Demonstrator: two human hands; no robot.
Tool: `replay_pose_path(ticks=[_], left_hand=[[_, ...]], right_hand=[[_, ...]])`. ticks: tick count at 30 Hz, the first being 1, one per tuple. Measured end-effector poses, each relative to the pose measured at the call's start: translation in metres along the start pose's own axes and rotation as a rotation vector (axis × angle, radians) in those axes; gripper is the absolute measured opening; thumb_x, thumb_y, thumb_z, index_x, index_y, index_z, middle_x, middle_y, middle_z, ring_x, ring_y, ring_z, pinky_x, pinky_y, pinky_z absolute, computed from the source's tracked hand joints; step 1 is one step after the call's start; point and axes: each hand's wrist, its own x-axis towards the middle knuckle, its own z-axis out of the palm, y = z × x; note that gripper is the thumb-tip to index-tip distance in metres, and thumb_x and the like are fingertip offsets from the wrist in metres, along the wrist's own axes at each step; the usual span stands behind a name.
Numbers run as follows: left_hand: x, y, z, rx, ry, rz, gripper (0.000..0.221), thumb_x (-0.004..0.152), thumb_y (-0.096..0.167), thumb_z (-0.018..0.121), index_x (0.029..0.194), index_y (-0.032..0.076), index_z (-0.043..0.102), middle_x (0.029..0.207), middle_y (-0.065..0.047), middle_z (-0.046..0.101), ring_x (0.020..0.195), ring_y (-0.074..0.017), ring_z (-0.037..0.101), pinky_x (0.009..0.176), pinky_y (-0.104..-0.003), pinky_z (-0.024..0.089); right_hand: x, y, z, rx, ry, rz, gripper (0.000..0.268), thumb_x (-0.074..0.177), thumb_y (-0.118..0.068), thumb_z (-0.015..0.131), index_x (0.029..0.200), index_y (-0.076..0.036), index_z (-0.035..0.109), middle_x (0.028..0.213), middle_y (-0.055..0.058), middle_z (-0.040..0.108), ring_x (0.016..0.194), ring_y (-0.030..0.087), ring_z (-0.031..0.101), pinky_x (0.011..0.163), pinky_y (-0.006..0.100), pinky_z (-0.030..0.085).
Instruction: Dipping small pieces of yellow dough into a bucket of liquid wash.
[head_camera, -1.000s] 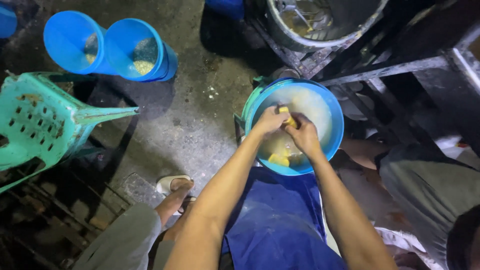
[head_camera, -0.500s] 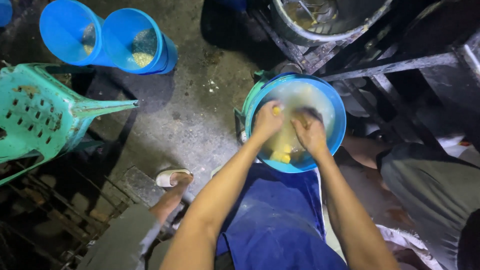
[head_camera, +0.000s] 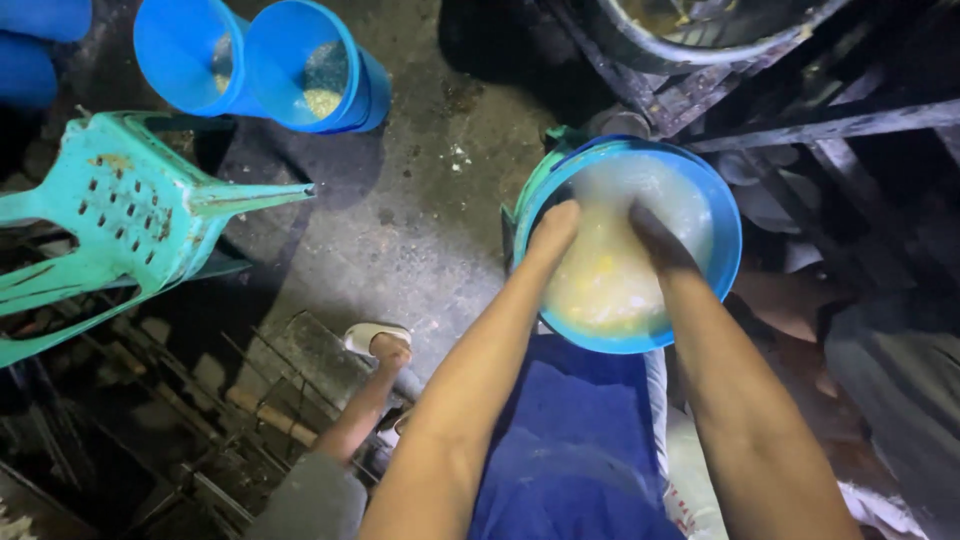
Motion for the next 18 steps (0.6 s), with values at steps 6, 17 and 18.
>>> replay_pose_path(ticks=[6,17,18], left_hand=[[0.019,-0.004,0.004,-0.011,-0.046,0.210,0.046,0.101,0.023,0.032,0.122,-0.008,0.058,0.131,-0.036,0.061,0.132,-0.0504,0.053,0.113,-0.057,0.045],[-0.041,0.046,-0.018,-0.885,-0.020,-0.321,0.072,0.081,0.040,0.078,0.128,-0.011,0.061,0.116,-0.037,0.066,0.098,-0.0493,0.070,0.065,-0.063,0.061],[-0.048,0.051,-0.023,-0.889,-0.013,-0.328,0.072,0.081,0.040,0.078,0.128,-0.011,0.061,0.116,-0.037,0.066,0.098,-0.0493,0.070,0.065,-0.063,0.061]], right_hand=[[-0.175,-0.218,0.155,0.089,0.058,0.193,0.083,0.092,-0.073,0.059,0.160,-0.034,0.032,0.157,-0.001,0.048,0.145,0.016,0.046,0.122,0.041,0.037],[-0.223,-0.253,0.157,-0.548,0.143,0.095,0.060,0.093,-0.054,0.070,0.141,-0.019,0.063,0.138,0.022,0.062,0.124,0.041,0.061,0.095,0.055,0.056],[-0.189,-0.215,0.122,-0.549,0.133,0.099,0.060,0.093,-0.054,0.070,0.141,-0.019,0.063,0.138,0.022,0.062,0.124,0.041,0.061,0.095,0.055,0.056]])
